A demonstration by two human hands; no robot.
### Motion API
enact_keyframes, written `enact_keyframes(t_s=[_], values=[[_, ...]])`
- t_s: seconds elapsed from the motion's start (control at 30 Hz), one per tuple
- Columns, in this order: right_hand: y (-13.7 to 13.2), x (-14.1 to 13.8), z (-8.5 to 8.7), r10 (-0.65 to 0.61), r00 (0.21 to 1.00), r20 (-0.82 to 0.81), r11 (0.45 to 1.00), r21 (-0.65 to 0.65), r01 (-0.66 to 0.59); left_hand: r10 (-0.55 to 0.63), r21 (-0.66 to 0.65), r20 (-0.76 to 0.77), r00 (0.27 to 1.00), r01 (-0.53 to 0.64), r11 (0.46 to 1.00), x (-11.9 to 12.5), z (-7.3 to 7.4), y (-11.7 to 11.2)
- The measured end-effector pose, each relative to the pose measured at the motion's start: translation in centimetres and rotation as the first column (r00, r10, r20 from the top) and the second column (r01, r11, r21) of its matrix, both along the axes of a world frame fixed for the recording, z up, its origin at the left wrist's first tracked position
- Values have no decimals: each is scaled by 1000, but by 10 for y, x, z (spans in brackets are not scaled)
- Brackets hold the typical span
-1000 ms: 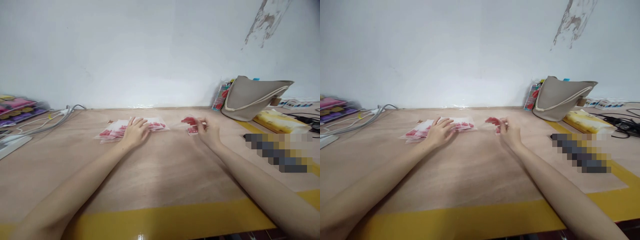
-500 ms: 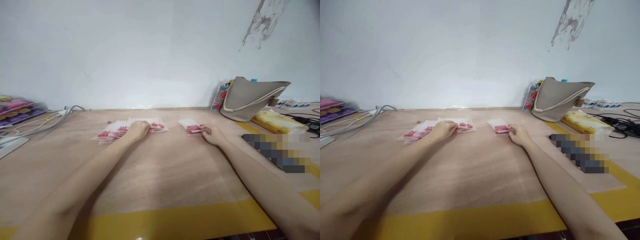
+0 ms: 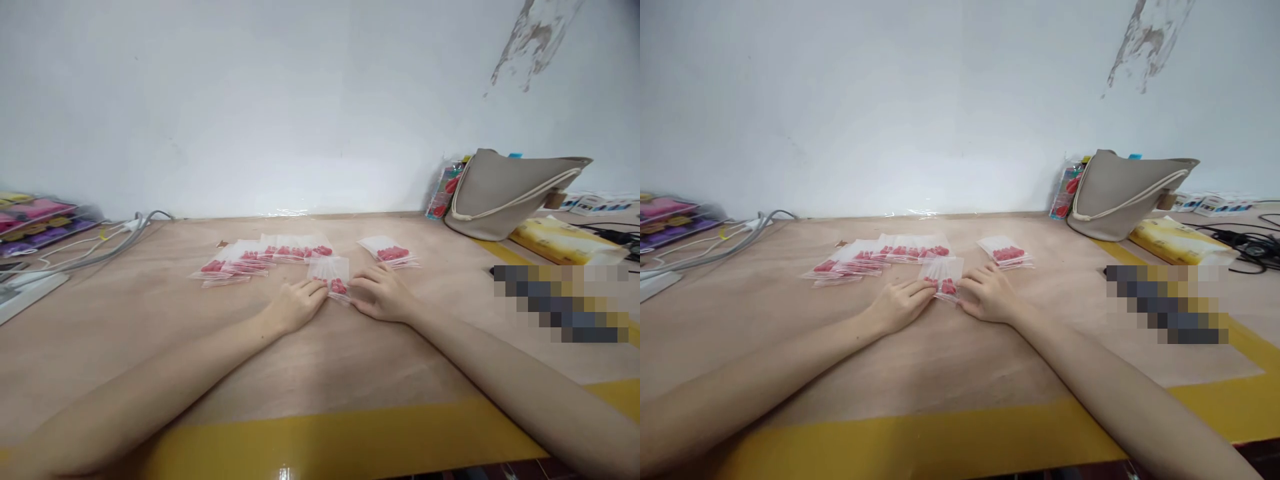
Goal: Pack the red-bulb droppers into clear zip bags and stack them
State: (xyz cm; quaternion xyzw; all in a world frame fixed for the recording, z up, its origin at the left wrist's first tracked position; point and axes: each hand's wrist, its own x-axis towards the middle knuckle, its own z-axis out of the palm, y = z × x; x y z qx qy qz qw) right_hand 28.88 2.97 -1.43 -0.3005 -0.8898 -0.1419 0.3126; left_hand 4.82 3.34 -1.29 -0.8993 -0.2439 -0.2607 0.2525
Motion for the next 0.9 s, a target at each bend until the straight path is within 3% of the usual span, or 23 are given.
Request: enact_keyframes(t_s=[0.23, 0.43, 0.63, 0.9], values=[[-5, -14, -3, 66, 997, 38, 984, 165, -71, -18, -85, 85, 996, 26, 996, -1, -4, -5], [0, -7, -5, 64, 995, 71, 966, 244, -79, -99, -116, 123, 987, 114, 987, 6, -7, -6], [6, 4, -7, 76, 996, 46, 974, 211, -84, -149, 49, -25, 988, 151, 987, -9, -3, 3], [6, 3, -4, 43, 995, 93, 967, 248, -65, -174, 98, -163, 971, 192, 976, -12, 3, 6]])
